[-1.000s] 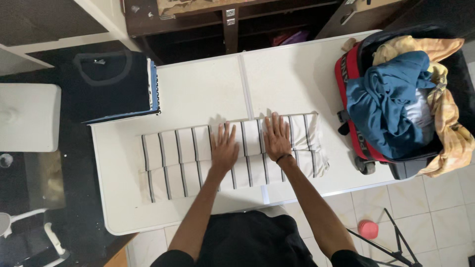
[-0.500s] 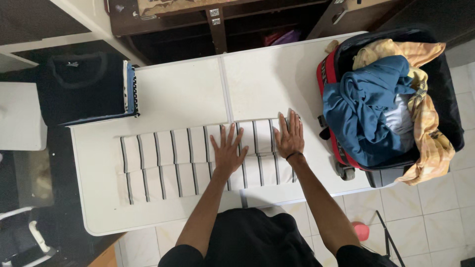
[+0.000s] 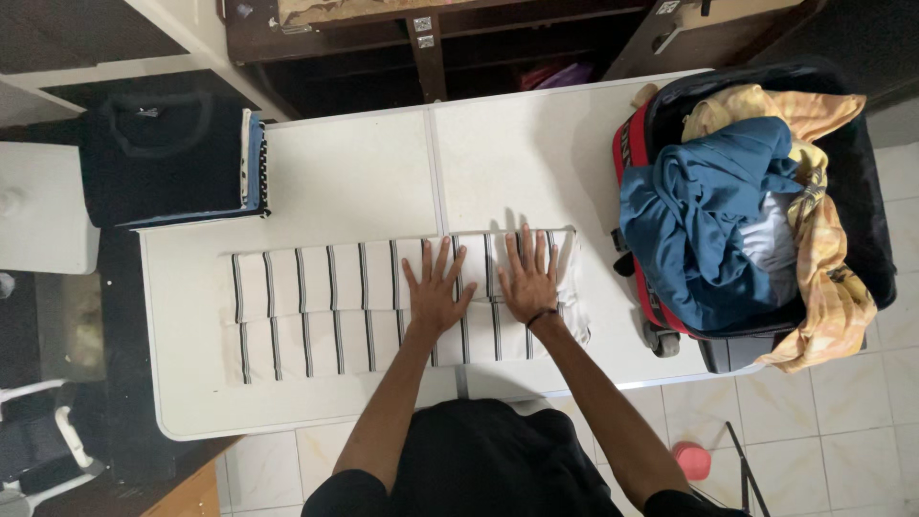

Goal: The person folds a striped shirt by hand on a table and then stacks it with other shirts.

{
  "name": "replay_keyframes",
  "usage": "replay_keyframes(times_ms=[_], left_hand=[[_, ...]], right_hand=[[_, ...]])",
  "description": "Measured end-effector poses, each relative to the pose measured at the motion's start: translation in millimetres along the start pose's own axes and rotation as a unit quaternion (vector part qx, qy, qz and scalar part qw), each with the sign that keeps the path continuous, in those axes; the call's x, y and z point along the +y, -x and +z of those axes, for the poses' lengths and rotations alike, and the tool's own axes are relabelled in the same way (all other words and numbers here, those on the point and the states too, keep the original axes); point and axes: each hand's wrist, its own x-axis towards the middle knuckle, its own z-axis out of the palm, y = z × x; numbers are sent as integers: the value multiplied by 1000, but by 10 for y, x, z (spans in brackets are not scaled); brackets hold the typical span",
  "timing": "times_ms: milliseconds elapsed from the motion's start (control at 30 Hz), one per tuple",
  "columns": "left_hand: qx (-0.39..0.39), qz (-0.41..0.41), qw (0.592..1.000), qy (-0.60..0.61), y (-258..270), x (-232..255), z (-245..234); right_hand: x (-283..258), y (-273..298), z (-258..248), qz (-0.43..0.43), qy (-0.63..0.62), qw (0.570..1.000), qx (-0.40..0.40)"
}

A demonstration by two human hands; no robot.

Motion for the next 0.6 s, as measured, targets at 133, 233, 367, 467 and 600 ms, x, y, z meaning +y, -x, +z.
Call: replay_keyframes(times_ms=[133, 233, 367, 467, 600], left_hand=[[-4, -2, 999, 38, -9, -11, 3], [12, 17, 1000, 12, 3, -19, 28], [21, 12, 1000, 11, 30, -22, 68], [36, 8, 999, -3, 66, -11, 59], [5, -19, 1000, -2, 197, -65, -14]], right_hand=[[-207, 173, 17, 12, 8, 999, -52], [-41, 244, 35, 29, -27, 999, -22], [372, 332, 62, 43, -12, 998, 43], [594, 354, 30, 56, 21, 998, 34], [677, 385, -49, 79, 3, 997, 13]])
